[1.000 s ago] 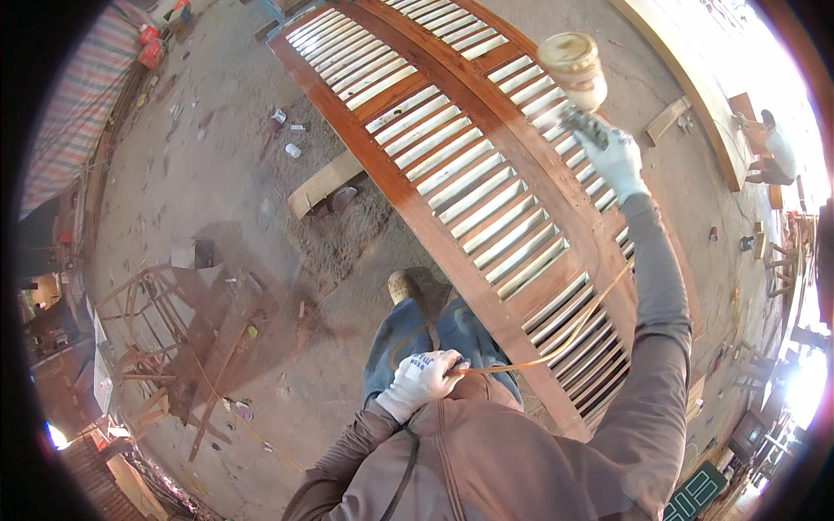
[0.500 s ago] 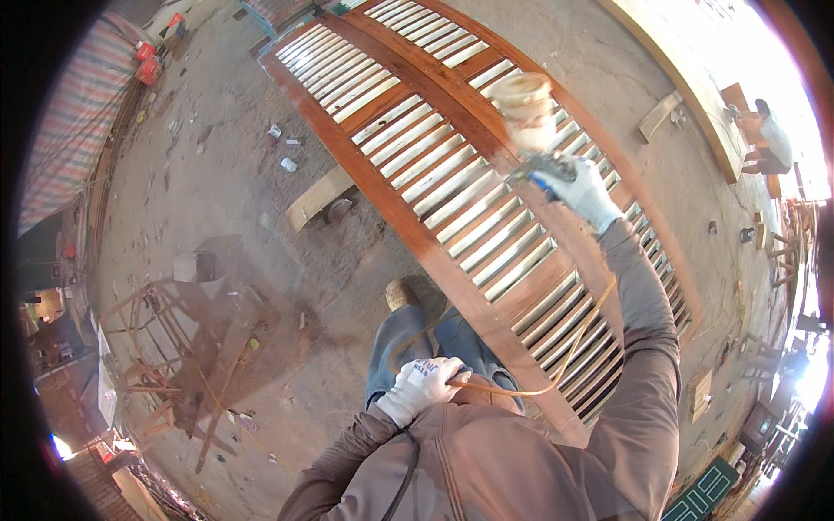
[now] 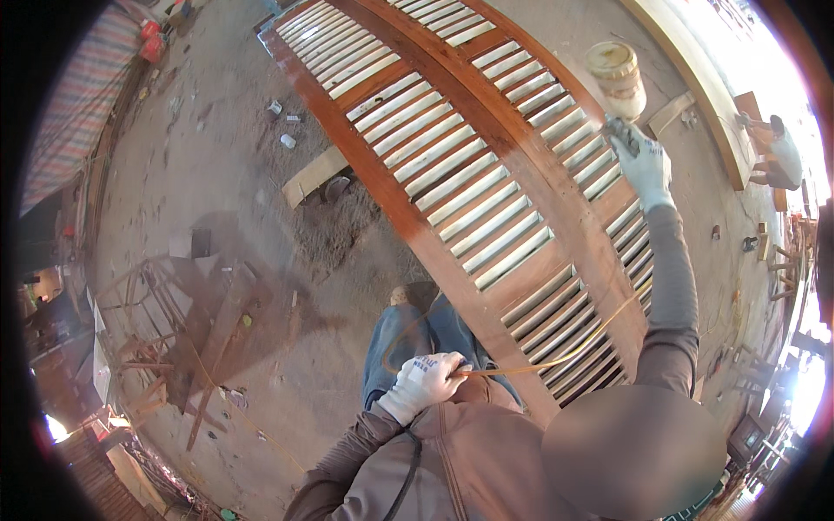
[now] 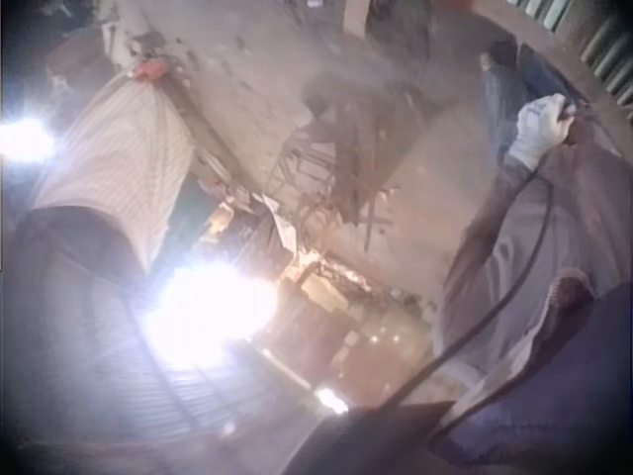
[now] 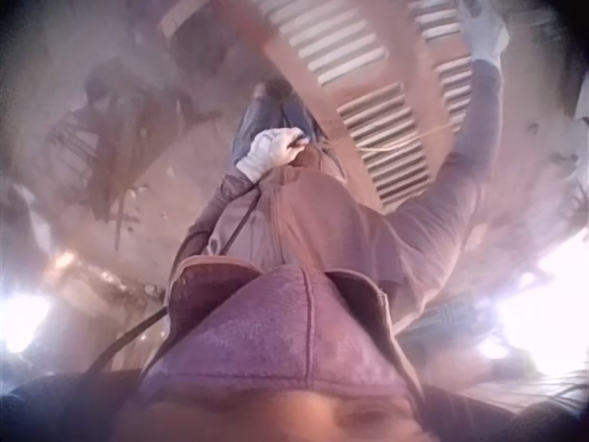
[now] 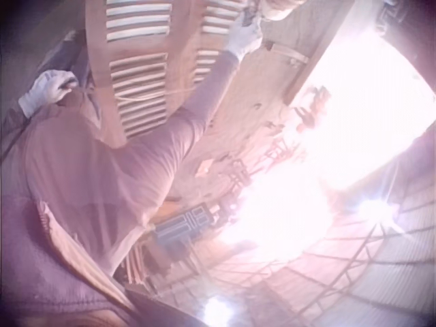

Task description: The person uses a spray gun to apply a reddish-brown finish to wooden louvered panels. They handle the panels by hand, flipping and repositioning them to coat both sides, then stack the finished pieces.

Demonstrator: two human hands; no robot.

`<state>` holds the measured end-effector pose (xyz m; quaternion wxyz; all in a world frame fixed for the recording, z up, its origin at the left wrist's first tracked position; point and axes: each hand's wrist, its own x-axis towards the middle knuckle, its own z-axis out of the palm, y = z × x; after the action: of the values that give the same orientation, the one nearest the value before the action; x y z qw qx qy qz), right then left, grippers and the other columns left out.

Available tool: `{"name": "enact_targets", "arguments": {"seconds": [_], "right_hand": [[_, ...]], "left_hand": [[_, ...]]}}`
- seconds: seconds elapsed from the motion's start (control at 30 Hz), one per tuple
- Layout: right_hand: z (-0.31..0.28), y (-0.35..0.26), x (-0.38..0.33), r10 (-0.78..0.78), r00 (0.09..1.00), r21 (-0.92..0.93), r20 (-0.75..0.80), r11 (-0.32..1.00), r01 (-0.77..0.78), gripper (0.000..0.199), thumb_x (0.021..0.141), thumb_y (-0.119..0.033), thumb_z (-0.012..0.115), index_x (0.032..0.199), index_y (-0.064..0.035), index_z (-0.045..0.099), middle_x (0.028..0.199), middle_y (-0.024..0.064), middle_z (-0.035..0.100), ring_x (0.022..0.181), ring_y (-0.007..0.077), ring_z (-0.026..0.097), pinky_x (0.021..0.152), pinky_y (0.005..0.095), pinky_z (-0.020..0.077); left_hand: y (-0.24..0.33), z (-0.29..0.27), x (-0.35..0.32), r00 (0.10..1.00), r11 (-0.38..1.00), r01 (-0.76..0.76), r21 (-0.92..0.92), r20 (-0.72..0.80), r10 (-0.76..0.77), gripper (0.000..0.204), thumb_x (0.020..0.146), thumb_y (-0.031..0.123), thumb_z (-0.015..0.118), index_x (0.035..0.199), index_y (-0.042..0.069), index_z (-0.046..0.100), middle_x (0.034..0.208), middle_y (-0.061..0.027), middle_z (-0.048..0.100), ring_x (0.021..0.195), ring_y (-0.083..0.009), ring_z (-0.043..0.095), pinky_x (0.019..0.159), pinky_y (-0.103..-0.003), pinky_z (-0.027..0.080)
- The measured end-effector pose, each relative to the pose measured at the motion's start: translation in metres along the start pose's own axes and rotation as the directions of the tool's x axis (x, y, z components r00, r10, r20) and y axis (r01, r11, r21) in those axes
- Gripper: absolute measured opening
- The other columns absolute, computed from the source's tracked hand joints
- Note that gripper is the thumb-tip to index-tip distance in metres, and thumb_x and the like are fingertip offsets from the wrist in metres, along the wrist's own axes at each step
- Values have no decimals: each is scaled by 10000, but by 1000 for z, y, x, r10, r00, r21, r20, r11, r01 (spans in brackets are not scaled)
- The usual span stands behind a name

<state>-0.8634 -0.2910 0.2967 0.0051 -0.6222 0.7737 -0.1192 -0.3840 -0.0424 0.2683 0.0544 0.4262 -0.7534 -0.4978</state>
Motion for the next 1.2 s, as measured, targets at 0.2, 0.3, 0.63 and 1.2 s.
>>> {"name": "enact_targets", "arguments": {"seconds": [0.2,0.3,0.63,1.2], "right_hand": [[-16,-101,-109,-133,957,647,259,760,-70,430,928,-284,789,1298,-75,718,1003,65,798,889,98,731,811,303,584],[-36,-139,-136,-213,834,724,508,631,-280,409,941,-191,797,1305,-26,707,979,30,779,857,49,665,768,266,582],[-23,-51,-90,62,972,610,227,769,-191,338,932,-249,772,1221,-75,752,960,64,792,815,138,721,753,334,575],[-50,-67,-188,5,994,421,108,906,-50,412,908,-309,800,1249,-85,743,1039,106,794,918,184,768,827,347,578]], "left_hand": [[-9,2,-4,994,992,-110,54,-19,111,214,956,292,695,909,93,631,787,-112,699,732,-318,702,616,-415,538],[-12,0,-14,994,993,-111,31,5,111,173,927,248,713,909,88,649,804,-118,695,748,-316,698,645,-408,538],[4,-19,-26,978,978,-211,2,-4,211,173,941,233,721,916,72,664,800,-119,692,743,-324,694,633,-401,538],[-21,-27,-63,956,962,-274,-11,108,273,152,900,200,746,957,80,672,845,-117,710,797,-324,713,673,-408,559]]}}
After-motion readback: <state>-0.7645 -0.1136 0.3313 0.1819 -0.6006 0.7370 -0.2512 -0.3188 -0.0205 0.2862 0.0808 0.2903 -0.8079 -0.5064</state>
